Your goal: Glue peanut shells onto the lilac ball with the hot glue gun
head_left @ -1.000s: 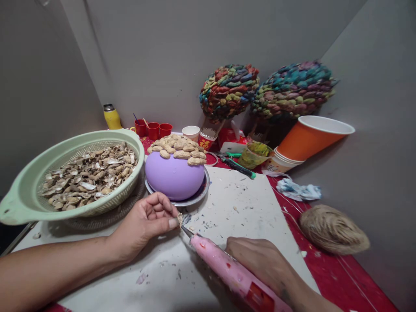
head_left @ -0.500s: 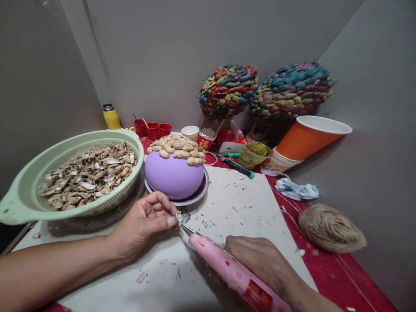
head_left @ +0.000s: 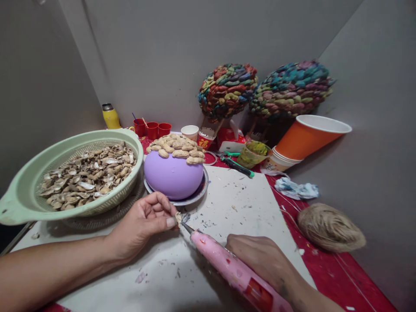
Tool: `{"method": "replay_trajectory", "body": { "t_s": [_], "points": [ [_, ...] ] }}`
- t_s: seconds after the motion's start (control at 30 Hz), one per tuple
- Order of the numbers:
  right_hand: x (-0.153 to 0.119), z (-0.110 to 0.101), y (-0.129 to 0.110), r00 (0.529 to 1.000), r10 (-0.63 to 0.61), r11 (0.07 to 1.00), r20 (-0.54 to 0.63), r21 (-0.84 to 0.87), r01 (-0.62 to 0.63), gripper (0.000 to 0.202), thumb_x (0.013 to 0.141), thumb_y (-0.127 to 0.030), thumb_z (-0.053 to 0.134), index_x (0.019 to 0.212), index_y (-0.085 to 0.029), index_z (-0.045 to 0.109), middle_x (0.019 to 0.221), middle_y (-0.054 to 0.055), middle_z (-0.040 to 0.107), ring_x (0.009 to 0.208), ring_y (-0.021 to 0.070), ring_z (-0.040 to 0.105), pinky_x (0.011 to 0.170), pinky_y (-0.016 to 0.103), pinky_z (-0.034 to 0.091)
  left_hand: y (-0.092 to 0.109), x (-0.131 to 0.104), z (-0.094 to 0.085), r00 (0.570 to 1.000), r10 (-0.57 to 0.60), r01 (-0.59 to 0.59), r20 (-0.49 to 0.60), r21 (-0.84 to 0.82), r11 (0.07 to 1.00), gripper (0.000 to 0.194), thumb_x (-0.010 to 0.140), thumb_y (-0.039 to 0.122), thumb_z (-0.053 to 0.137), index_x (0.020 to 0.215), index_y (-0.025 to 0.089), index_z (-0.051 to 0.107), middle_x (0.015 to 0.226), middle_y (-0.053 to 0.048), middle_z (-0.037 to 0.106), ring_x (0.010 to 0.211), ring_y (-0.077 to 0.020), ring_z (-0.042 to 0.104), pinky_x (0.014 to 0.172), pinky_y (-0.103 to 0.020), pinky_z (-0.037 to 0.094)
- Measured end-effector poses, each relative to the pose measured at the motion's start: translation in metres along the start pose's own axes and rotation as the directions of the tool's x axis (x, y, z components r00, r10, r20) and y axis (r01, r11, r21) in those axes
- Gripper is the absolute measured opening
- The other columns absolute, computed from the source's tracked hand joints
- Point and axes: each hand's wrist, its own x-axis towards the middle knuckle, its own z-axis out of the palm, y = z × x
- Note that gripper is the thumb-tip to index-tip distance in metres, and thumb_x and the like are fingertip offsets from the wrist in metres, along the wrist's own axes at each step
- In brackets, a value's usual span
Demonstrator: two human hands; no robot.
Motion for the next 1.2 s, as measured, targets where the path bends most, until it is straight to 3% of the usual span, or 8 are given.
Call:
{"method": "replay_trajectory", "body": {
  "t_s": [0.27,0.53,0.7,0.83,0.93,1.07,1.2],
  "points": [
    [-0.002,0.001,-0.003,0.997,0.039,0.999,-0.071,-0.004,-0.039,0.031,0.092,-0.025,0.042,0.062,-0.023,0.041,0.054,-0.004,0.044,0.046,0.0109,0.037,0.047,0.028,0.026,-0.001,0.000,-0.001,1.000,-0.001,0.001,0.020,-0.002,1.000,0.023,0.073,0.016,0.079,0.081,0.015,0.058,0.080,0.001,0.064,0.070,-0.0078,0.059,0.070,-0.020,0.048],
    [0.006,-0.005,0.001,0.984,-0.168,0.986,-0.066,-0.005,0.168,0.039,0.100,-0.030,0.037,0.063,-0.022,0.046,0.054,-0.004,0.048,0.043,0.0098,0.038,0.042,0.026,0.027,-0.001,0.000,-0.001,1.000,0.001,-0.001,-0.007,-0.018,1.000,0.025,0.071,0.015,0.080,0.081,0.015,0.057,0.080,0.001,0.064,0.068,-0.0074,0.059,0.067,-0.019,0.047],
    [0.004,-0.012,-0.005,0.970,-0.151,0.988,-0.188,-0.074,0.139,0.034,0.098,-0.026,0.036,0.068,-0.023,0.051,0.052,-0.003,0.045,0.041,0.0125,0.040,0.043,0.028,0.030,-0.001,-0.002,-0.001,0.999,0.029,-0.029,-0.014,-0.011,1.000,0.026,0.071,0.017,0.080,0.082,0.016,0.056,0.079,0.001,0.064,0.068,-0.0082,0.058,0.068,-0.021,0.046],
    [-0.003,-0.019,0.007,0.956,0.049,0.963,-0.289,-0.240,-0.122,0.026,0.094,-0.031,0.050,0.069,-0.024,0.046,0.056,-0.004,0.045,0.044,0.0133,0.046,0.045,0.027,0.032,0.002,-0.004,0.001,0.997,0.078,-0.078,-0.009,0.001,0.997,0.027,0.071,0.017,0.080,0.081,0.016,0.055,0.078,0.000,0.064,0.068,-0.0088,0.057,0.068,-0.022,0.045],
    [-0.002,-0.024,0.020,0.903,0.290,0.869,-0.318,-0.309,-0.387,0.027,0.093,-0.041,0.051,0.072,-0.025,0.045,0.059,-0.003,0.053,0.049,0.0163,0.054,0.047,0.026,0.034,0.010,-0.009,0.006,0.992,0.121,-0.121,-0.021,0.030,0.992,0.029,0.068,0.019,0.082,0.078,0.015,0.055,0.075,0.000,0.064,0.067,-0.0086,0.056,0.066,-0.022,0.045],
    [0.007,-0.028,0.034,0.827,0.537,0.730,-0.167,-0.400,-0.554,0.020,0.091,-0.041,0.047,0.080,-0.024,0.049,0.074,0.003,0.066,0.063,0.0238,0.064,0.052,0.028,0.036,0.028,-0.019,0.013,0.982,0.182,-0.179,-0.044,0.071,0.981,0.031,0.065,0.020,0.083,0.076,0.016,0.054,0.077,0.001,0.064,0.068,-0.0086,0.056,0.067,-0.022,0.045],
    [0.009,-0.028,0.043,0.745,0.660,0.648,-0.094,-0.430,-0.628,0.021,0.088,-0.043,0.051,0.083,-0.022,0.050,0.077,0.007,0.068,0.069,0.0271,0.065,0.055,0.030,0.036,0.048,-0.029,0.013,0.969,0.242,-0.232,-0.054,0.156,0.960,0.027,0.067,0.020,0.082,0.077,0.016,0.057,0.077,0.001,0.064,0.071,-0.0092,0.057,0.070,-0.022,0.046]
  ]
}}
